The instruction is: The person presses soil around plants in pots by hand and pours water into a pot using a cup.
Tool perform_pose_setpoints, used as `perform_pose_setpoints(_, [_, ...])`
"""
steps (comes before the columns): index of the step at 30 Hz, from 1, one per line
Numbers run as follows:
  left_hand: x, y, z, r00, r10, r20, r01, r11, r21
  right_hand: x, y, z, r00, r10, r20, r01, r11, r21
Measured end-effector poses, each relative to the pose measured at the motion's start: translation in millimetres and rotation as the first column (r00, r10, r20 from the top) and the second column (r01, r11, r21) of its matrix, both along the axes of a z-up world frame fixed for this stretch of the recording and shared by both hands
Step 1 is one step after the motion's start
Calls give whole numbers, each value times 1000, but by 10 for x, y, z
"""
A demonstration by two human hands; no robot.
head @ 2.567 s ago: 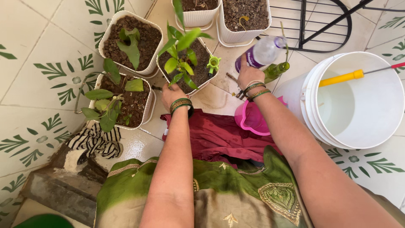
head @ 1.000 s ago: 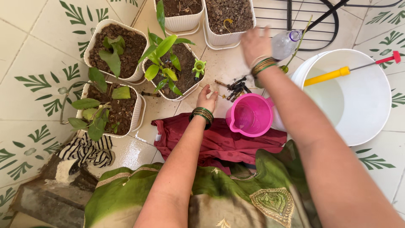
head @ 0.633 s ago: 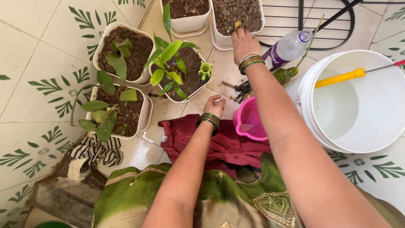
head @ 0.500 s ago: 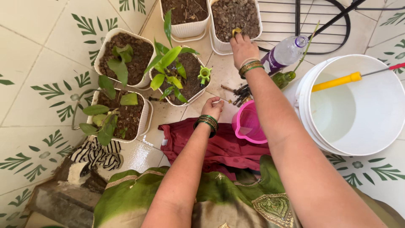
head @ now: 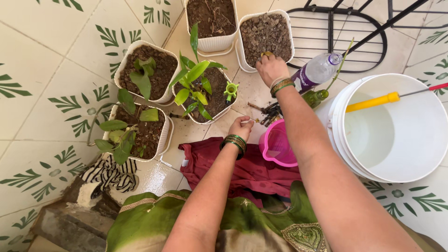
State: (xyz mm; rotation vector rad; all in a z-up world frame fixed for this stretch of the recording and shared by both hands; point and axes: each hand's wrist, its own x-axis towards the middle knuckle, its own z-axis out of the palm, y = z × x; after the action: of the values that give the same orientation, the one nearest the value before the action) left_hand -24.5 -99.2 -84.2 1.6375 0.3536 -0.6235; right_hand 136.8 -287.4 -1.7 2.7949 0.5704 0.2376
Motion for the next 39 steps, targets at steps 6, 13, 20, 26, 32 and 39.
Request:
perform_pose_setpoints(6, [162,-32,101,1000,18,25,-17,1000,-16,66,-26,76,992,84,-90,-86,996,-19])
perform_pose_setpoints(13, [214,24,180,998,27,62,-24,998,-57,-610,-61,393,956,289,-58,-288,957,20])
perform_pose_setpoints(20, [187,2,216,996,30,81,-21,994,-109,-1005,85,716,920,162,-356,-187,982,-38])
perform_pose_setpoints(26, [221,-6,330,996,13,86,-6,996,-84,-1027,185,837,934,118,-338,13,932,361])
perform_pose_setpoints(32, [258,-1,304,996,12,88,-6,998,-65,-1068,174,821,924,42,-379,99,934,344])
perform_pose_setpoints(39, [275,-50,84,991,1,134,4,999,-38,-945,-22,1139,547,-1,-837,269,947,175])
